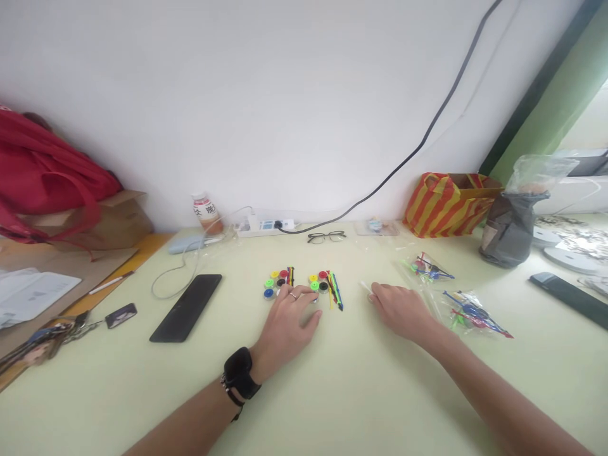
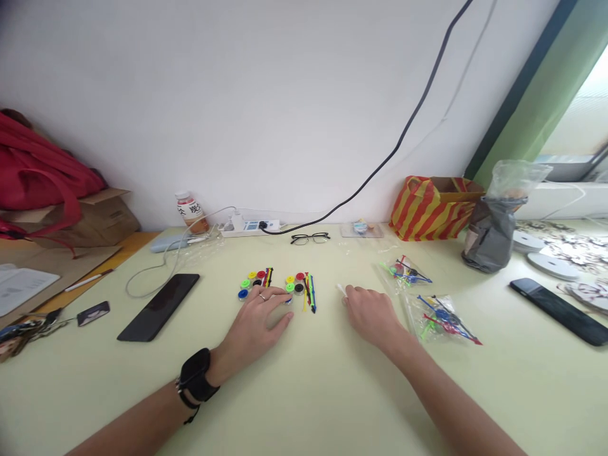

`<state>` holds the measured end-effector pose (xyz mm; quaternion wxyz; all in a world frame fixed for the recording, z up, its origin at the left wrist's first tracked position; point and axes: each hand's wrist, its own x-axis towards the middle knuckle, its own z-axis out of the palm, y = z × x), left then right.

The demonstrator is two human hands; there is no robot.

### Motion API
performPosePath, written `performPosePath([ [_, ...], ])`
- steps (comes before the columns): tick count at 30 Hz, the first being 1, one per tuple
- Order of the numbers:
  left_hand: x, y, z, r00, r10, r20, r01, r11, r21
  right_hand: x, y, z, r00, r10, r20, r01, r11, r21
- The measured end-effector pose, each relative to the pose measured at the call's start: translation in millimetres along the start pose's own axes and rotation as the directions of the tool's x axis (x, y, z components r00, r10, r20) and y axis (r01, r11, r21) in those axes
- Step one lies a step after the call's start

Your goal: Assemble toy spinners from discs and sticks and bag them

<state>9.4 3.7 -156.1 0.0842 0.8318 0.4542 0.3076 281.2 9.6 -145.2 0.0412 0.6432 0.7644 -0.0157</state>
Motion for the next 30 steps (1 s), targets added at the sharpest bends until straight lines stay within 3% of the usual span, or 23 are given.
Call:
performPosePath([
  [4, 0, -1, 0, 1.0, 0.017, 0.018, -0.016, 0.999, -0.031, 9, 4, 0, 0.997, 0.066, 0.036, -0.067, 0.997, 0.024],
  [11, 0, 1, 1, 0.988, 0.105, 0.118, -0.08, 0.976, -0.2, 23, 19, 12, 0.986, 0.168, -0.015, -0.167, 0.985, 0.034],
  [15, -1, 2, 0, 0.969, 0.183, 0.166, -0.126, 0.945, -0.302, 27, 28, 22, 0.955, 0.217, -0.204, -0.209, 0.976, 0.061],
  [17, -1, 4, -1, 0.959, 0.214, 0.183, -0.144, 0.932, -0.333, 27, 28, 26, 0.915, 0.172, -0.365, -0.154, 0.985, 0.078],
  [19, -1, 6, -2, 0.951, 0.236, 0.202, -0.153, 0.922, -0.356, 25, 22, 30, 0.87, 0.069, -0.488, -0.024, 0.995, 0.099],
  [22, 0, 8, -3, 0.944, 0.249, 0.218, -0.158, 0.919, -0.362, 21, 4, 33, 0.825, -0.171, -0.539, 0.276, 0.954, 0.12],
  [24, 1, 8, -2, 0.946, 0.245, 0.213, -0.164, 0.927, -0.339, 18, -7, 34, 0.797, -0.291, -0.53, 0.41, 0.904, 0.121],
  [30, 0, 5, 1, 0.959, 0.213, 0.189, -0.156, 0.948, -0.278, 18, -13, 36, 0.795, -0.33, -0.508, 0.46, 0.875, 0.151],
])
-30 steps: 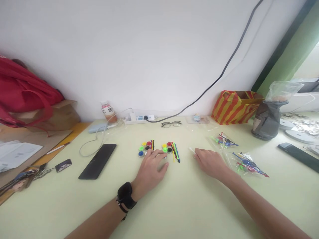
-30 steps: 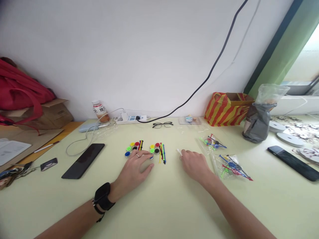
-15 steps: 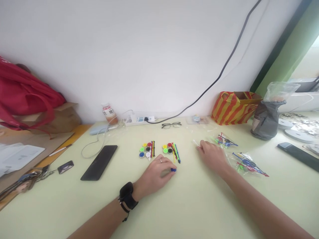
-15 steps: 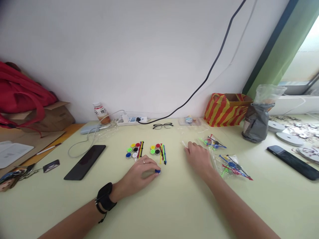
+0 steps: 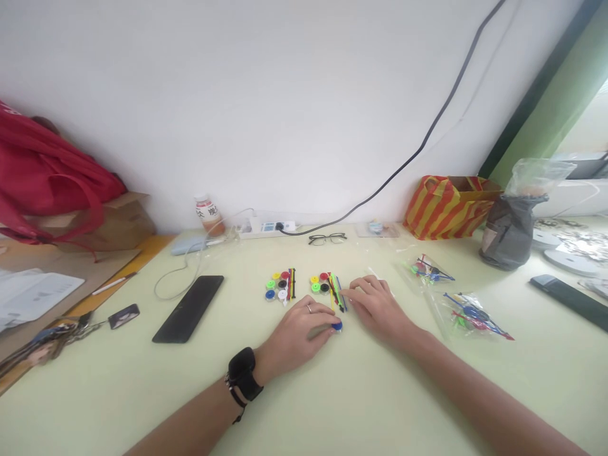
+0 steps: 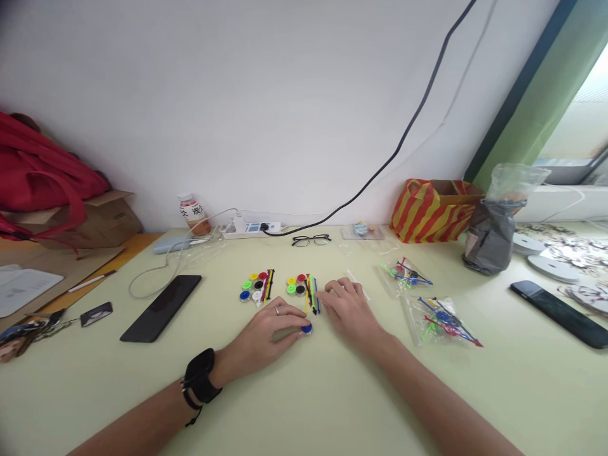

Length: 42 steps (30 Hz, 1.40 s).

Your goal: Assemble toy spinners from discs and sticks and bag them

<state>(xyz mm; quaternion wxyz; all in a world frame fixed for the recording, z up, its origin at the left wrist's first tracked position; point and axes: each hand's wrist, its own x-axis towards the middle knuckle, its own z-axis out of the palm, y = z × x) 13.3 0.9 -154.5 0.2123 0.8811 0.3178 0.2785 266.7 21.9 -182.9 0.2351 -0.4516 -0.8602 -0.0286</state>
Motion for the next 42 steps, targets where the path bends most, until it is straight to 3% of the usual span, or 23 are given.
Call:
performPosePath([
  [10, -2, 1, -1, 0.993, -0.114, -0.001, 0.114, 0.99, -0.082, -2, 6, -9, 0.998, 0.022, 0.062, -0.027, 0.996, 0.083],
  [16, 0, -5, 0, 0.983, -0.169, -0.079, 0.151, 0.97, -0.189, -3, 5, -26, 0.991, -0.046, 0.126, 0.009, 0.961, 0.276],
  [20, 3, -9, 1, 0.963, -0.257, -0.079, 0.21, 0.901, -0.379, -3, 4, -35, 0.983, -0.084, 0.164, 0.019, 0.932, 0.361],
  [23, 5, -9, 2, 0.939, -0.338, -0.057, 0.249, 0.788, -0.563, -3, 1, -40, 0.986, -0.037, 0.162, -0.036, 0.905, 0.423],
  [28, 6, -4, 4, 0.91, -0.413, 0.024, 0.316, 0.655, -0.686, 0, -13, -45, 0.976, 0.157, 0.148, -0.216, 0.734, 0.644],
  [34, 7, 0, 4, 0.927, -0.373, 0.041, 0.291, 0.646, -0.706, 0, -42, -40, 0.975, 0.179, 0.131, -0.205, 0.502, 0.84],
  [36, 7, 3, 2, 0.938, -0.344, 0.031, 0.269, 0.672, -0.69, -2, -50, -38, 0.977, 0.174, 0.127, -0.199, 0.503, 0.841],
  [42, 8, 11, -1, 0.943, -0.333, -0.007, 0.251, 0.723, -0.644, -5, -57, -35, 0.986, 0.143, 0.082, -0.154, 0.633, 0.759],
])
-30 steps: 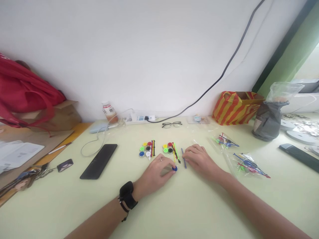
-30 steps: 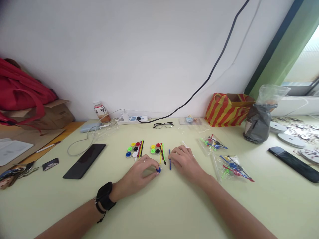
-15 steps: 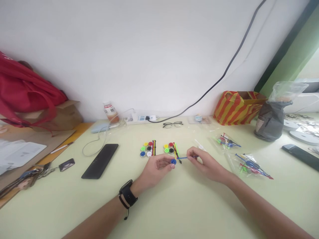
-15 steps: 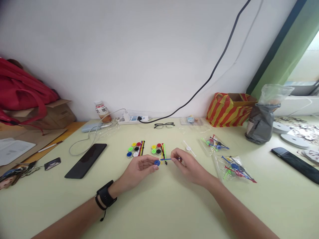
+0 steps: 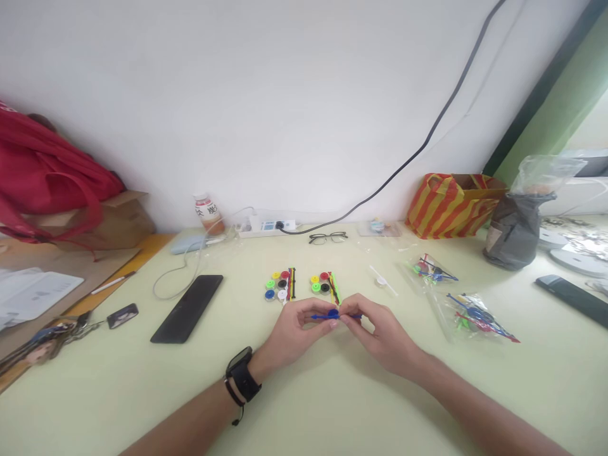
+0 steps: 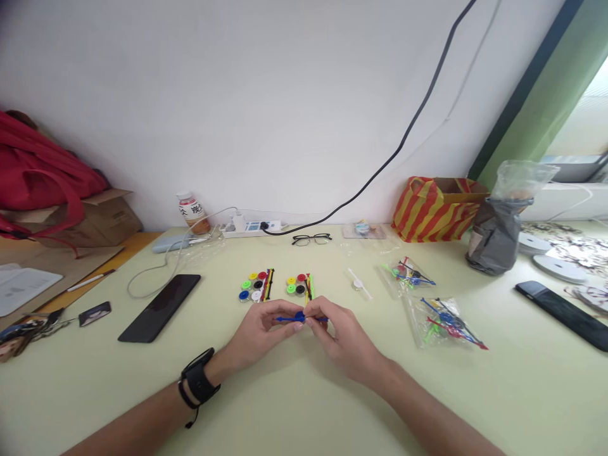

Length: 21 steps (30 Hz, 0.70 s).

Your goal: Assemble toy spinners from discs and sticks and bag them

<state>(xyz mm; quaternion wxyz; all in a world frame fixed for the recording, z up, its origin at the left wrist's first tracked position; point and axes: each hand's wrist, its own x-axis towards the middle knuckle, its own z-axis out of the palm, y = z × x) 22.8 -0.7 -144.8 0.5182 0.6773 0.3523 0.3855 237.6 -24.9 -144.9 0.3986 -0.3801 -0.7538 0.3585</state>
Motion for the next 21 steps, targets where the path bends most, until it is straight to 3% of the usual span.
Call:
performPosePath([
  [8, -2.1, -2.8, -1.3, 0.996, 0.08, -0.03, -0.079, 0.996, 0.044, 0.8, 7.9, -1.5, 1.0, 0.01, 0.01, -0.009, 0.996, -0.092],
  [21, -6.7, 0.7, -5.8, 0.972, 0.235, 0.006, -0.218, 0.889, 0.402, 2.2, -1.1, -4.9, 0.984, 0.136, 0.114, -0.148, 0.984, 0.102],
])
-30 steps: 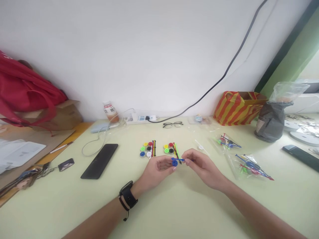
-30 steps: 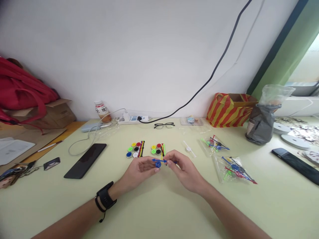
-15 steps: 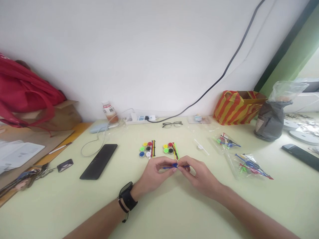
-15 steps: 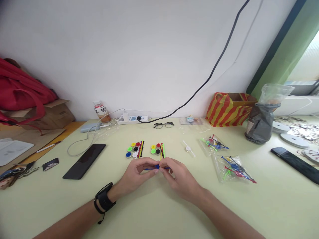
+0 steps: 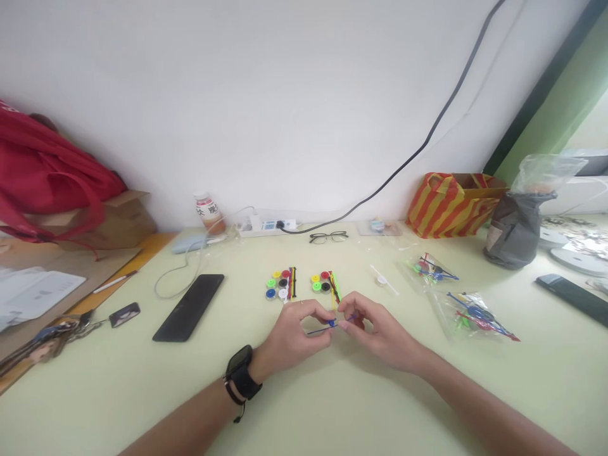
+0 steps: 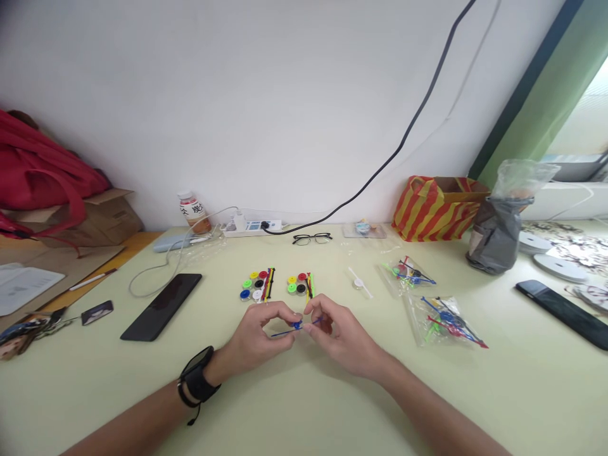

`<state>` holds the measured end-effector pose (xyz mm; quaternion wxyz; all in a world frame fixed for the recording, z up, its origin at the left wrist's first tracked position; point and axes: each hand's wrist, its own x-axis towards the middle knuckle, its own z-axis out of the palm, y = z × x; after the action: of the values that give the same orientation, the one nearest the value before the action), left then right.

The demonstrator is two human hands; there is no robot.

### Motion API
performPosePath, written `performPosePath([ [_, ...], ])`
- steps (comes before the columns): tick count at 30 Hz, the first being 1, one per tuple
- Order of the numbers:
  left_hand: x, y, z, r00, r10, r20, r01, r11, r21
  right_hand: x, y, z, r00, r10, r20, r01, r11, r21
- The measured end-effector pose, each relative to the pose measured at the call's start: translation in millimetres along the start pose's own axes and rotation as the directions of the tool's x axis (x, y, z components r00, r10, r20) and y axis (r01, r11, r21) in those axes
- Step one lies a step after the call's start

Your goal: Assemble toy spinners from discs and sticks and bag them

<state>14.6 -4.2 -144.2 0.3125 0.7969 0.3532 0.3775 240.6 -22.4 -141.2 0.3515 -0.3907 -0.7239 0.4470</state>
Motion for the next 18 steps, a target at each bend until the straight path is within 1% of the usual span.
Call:
performPosePath([
  [5, 0.8, 3.2, -3.0, 1.0, 0.019, 0.018, -0.018, 0.999, -0.033, -1.1, -3.4, -0.6, 1.0, 0.01, 0.022, -0.01, 0.999, 0.035],
  [7, 0.8, 4.0, -2.8, 1.0, 0.016, 0.022, -0.015, 0.997, -0.075, -1.3, -3.0, -1.7, 1.0, 0.013, 0.016, -0.014, 0.999, 0.033],
  [10, 0.8, 4.7, -1.6, 0.998, 0.007, 0.068, 0.009, 0.973, -0.232, -0.6, -0.1, -3.3, 1.0, 0.008, -0.013, -0.008, 1.0, 0.015],
  [12, 1.1, 4.6, -0.6, 0.994, -0.015, 0.113, 0.055, 0.932, -0.359, 0.3, 2.4, -4.0, 0.999, -0.005, -0.038, 0.006, 1.0, 0.01],
  [15, 1.9, 1.6, 1.0, 0.988, -0.067, 0.142, 0.126, 0.877, -0.463, 1.4, 4.9, -4.4, 0.995, -0.031, -0.1, 0.033, 0.999, 0.025],
  [18, 2.8, -4.0, 2.5, 0.982, -0.14, 0.124, 0.184, 0.84, -0.511, 1.6, 6.0, -5.3, 0.971, -0.075, -0.226, 0.071, 0.997, -0.026],
])
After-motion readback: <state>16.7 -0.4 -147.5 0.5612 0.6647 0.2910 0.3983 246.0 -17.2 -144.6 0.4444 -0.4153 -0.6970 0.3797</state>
